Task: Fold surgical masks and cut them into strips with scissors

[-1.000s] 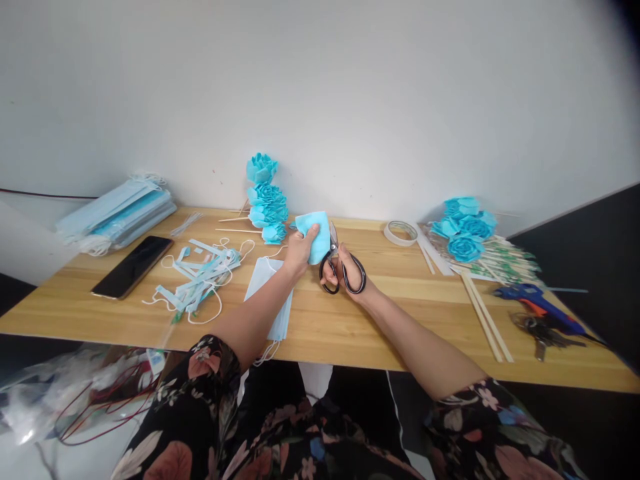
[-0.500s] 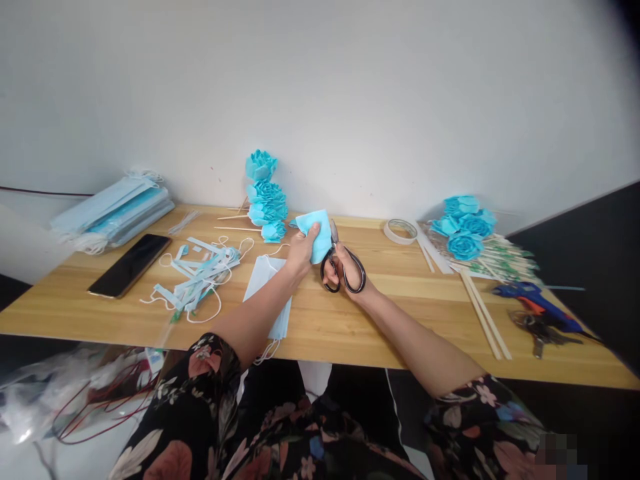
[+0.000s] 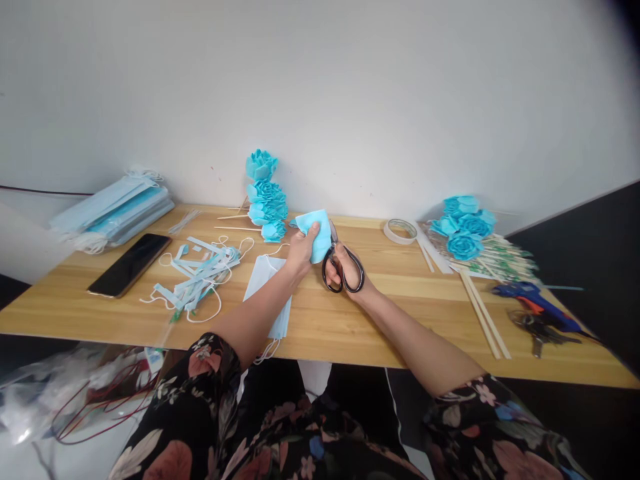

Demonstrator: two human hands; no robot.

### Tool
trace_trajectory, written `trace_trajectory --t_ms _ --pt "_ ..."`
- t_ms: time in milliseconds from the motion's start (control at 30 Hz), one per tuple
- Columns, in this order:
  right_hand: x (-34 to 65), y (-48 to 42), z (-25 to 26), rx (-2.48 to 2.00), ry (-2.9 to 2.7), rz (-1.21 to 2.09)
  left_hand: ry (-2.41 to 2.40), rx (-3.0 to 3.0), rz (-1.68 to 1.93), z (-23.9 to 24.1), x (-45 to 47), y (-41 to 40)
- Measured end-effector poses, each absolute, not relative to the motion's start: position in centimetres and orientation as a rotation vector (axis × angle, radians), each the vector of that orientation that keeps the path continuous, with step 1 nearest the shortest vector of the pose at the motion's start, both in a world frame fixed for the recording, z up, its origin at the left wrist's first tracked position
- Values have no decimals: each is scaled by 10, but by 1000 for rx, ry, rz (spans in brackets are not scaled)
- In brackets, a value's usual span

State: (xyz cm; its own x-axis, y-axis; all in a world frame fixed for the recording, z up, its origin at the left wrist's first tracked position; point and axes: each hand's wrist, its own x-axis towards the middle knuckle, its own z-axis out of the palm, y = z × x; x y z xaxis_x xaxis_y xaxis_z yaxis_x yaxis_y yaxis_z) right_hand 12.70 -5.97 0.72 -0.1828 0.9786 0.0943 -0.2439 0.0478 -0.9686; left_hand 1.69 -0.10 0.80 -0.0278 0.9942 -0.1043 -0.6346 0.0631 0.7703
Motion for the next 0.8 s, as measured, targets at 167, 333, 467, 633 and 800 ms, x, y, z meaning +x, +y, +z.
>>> trace_trajectory --t_ms 167,333,467,633,800 --pt "126 -62 10 -872 -1185 1395 792 618 1427 11 16 -3" --pt "125 -63 14 -888 -1194 1394 835 621 1427 12 14 -2" --pt "127 -61 10 -881 -1201 1399 811 656 1414 9 10 1" --pt "128 -59 7 -837 -1225 1466 788 684 1409 5 7 4" --pt "128 -59 10 -797 -1200 1544 764 679 1426 4 7 6"
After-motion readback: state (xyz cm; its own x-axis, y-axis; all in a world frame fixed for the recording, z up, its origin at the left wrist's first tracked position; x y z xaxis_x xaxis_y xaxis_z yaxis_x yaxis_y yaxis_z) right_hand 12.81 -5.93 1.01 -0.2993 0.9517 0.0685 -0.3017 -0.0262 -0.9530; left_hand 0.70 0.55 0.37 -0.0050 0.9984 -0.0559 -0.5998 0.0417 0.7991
